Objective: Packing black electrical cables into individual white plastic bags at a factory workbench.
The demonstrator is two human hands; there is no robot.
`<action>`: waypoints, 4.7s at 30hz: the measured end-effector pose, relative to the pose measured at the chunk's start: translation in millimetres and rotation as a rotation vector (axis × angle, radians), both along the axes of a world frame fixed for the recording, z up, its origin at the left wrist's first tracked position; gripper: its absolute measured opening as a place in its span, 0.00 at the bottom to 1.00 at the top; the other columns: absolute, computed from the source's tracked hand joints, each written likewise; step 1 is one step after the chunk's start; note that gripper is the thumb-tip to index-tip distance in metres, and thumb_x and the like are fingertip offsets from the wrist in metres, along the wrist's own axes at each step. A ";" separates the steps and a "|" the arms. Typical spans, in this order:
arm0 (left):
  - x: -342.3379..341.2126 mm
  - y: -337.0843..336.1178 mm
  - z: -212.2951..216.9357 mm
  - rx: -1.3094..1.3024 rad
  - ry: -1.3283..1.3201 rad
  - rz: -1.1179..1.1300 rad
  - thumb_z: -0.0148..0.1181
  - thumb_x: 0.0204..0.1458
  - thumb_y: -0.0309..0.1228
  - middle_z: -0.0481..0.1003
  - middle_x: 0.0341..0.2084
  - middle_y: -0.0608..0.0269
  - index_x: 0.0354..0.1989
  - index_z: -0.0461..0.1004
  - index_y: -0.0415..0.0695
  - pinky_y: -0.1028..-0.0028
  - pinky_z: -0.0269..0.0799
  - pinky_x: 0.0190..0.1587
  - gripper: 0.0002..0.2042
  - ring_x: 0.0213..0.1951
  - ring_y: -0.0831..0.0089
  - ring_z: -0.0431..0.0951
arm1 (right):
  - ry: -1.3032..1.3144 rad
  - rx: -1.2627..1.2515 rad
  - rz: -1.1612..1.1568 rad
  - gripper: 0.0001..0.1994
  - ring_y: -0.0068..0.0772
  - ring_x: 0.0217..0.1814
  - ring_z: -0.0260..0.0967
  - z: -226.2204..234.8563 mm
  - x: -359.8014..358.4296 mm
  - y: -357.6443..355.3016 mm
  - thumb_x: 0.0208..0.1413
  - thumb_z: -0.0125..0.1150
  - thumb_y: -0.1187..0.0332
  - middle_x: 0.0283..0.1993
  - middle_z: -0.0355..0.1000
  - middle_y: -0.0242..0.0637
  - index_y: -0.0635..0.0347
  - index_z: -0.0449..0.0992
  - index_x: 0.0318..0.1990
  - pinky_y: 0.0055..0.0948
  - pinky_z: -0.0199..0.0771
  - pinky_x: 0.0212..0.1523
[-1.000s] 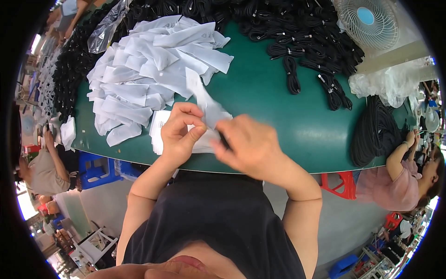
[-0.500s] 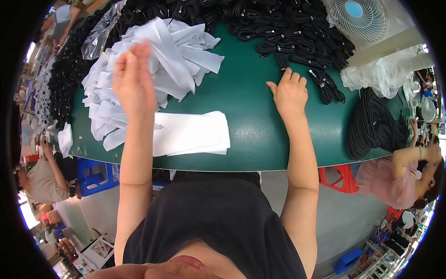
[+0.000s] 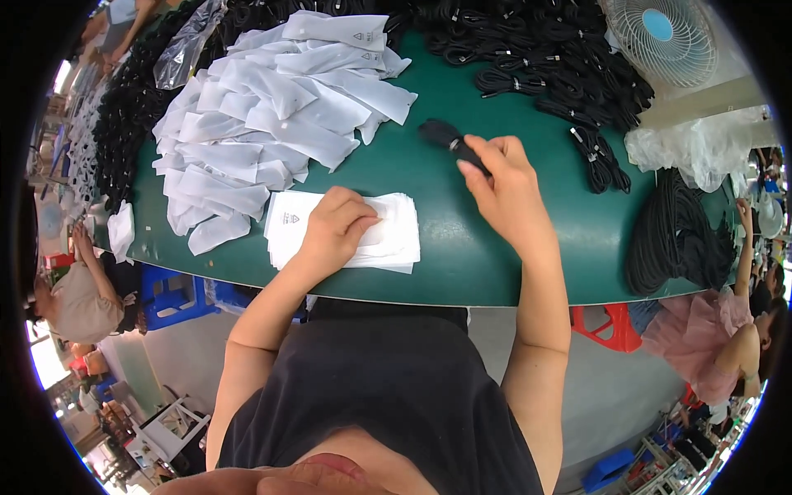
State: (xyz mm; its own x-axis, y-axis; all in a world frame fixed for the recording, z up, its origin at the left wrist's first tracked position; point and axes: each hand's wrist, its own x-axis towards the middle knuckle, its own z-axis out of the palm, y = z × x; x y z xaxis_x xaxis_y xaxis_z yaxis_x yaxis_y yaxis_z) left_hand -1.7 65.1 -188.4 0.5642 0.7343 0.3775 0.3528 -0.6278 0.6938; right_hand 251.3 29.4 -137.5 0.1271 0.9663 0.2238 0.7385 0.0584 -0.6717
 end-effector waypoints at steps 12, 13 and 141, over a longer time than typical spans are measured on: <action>-4.9 5.7 16.4 -0.767 -0.536 0.033 0.63 0.47 0.21 0.71 0.29 0.68 0.28 0.77 0.37 0.81 0.63 0.35 0.02 0.32 0.81 0.67 | -0.160 0.463 0.453 0.21 0.38 0.32 0.65 18.0 -17.7 -43.6 0.34 0.66 0.79 0.42 0.67 0.44 0.61 0.76 0.42 0.30 0.68 0.27; -4.3 5.1 17.0 -0.767 -0.535 0.033 0.63 0.47 0.21 0.71 0.29 0.68 0.28 0.77 0.37 0.81 0.63 0.35 0.02 0.32 0.81 0.67 | -0.194 0.474 0.471 0.22 0.38 0.32 0.66 18.2 -19.1 -43.8 0.33 0.66 0.79 0.42 0.67 0.43 0.60 0.76 0.43 0.30 0.69 0.27; 5.4 -21.9 29.5 -0.322 -0.459 -0.003 0.65 0.44 0.23 0.72 0.33 0.63 0.28 0.75 0.42 0.73 0.65 0.40 0.04 0.37 0.68 0.68 | -0.290 0.336 0.500 0.22 0.29 0.28 0.66 31.0 -51.2 -24.9 0.40 0.69 0.60 0.35 0.68 0.33 0.63 0.72 0.41 0.25 0.67 0.21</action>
